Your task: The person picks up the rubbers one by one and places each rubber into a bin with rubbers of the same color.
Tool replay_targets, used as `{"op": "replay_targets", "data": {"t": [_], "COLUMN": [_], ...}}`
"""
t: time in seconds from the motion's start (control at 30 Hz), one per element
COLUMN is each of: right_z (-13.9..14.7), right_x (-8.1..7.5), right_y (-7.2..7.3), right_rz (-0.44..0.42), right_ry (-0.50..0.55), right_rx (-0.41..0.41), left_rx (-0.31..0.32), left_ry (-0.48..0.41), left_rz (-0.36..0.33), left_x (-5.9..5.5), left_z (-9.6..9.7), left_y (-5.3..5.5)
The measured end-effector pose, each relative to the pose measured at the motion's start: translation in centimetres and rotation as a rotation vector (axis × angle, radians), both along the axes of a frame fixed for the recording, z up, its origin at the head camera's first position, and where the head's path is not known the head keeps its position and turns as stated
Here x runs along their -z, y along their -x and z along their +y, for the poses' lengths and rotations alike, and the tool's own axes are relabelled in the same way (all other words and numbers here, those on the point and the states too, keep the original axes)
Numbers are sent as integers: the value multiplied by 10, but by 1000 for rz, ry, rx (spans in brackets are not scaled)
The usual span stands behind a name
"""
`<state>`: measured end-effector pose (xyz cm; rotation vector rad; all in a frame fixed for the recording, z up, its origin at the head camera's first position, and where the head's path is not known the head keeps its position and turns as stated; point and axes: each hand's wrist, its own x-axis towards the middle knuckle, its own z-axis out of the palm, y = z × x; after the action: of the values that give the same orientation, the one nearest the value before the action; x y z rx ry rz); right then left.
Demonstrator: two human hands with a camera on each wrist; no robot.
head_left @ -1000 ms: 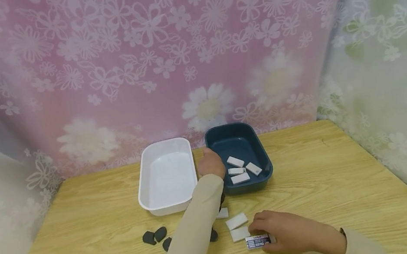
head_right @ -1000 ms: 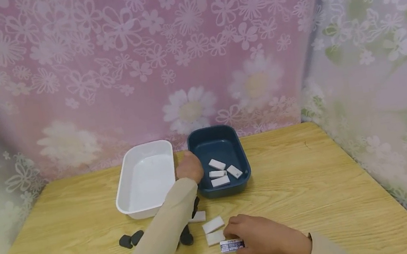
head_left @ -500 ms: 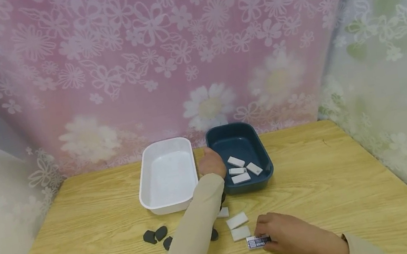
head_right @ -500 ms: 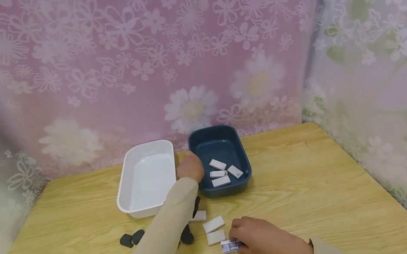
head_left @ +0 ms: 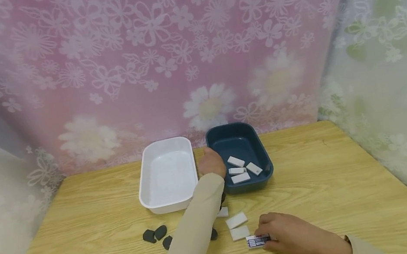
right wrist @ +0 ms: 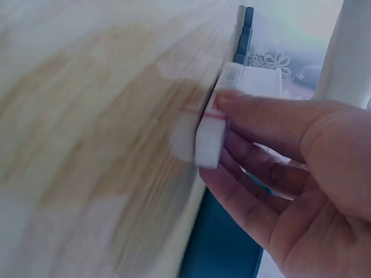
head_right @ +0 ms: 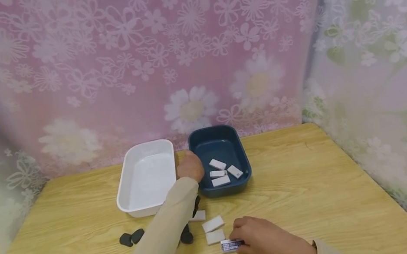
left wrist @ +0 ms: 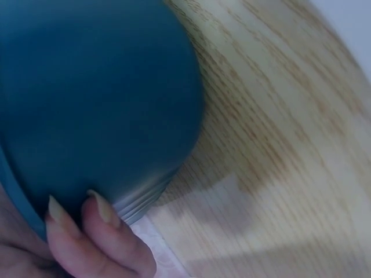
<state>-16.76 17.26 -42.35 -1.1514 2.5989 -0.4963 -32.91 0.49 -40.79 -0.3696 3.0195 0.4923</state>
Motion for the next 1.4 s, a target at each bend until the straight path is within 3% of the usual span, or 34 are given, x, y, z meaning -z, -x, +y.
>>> {"op": "replay_targets", "data": {"t": [0.17,0.37,0.5,0.73,0.9,1.07,1.4], "right_z": [5,13,19,24,29,33,14], "right_x": [-9,-25,-34,-39,-36,-31,-25], "right_y": [0,8,14,33,54,75,103], "right_rz": [28,5,45,138,208,252,231], "right_ry": [23,117,202,362,441,446,380], "right_rx": [35,90,126,206,272,345,393], "left_rx": [11,12,20,12,18,12,14], "left_ry": [-3,16,28,23,34,27,42], "left_rz": [-20,-9,-18,-8,-1,-2,17], "left_x": [0,4,6,9,10,9,6], "left_z": [1,1,1,1,1,2,0], "left_y": [-1,0,0,2,3,3,3]}}
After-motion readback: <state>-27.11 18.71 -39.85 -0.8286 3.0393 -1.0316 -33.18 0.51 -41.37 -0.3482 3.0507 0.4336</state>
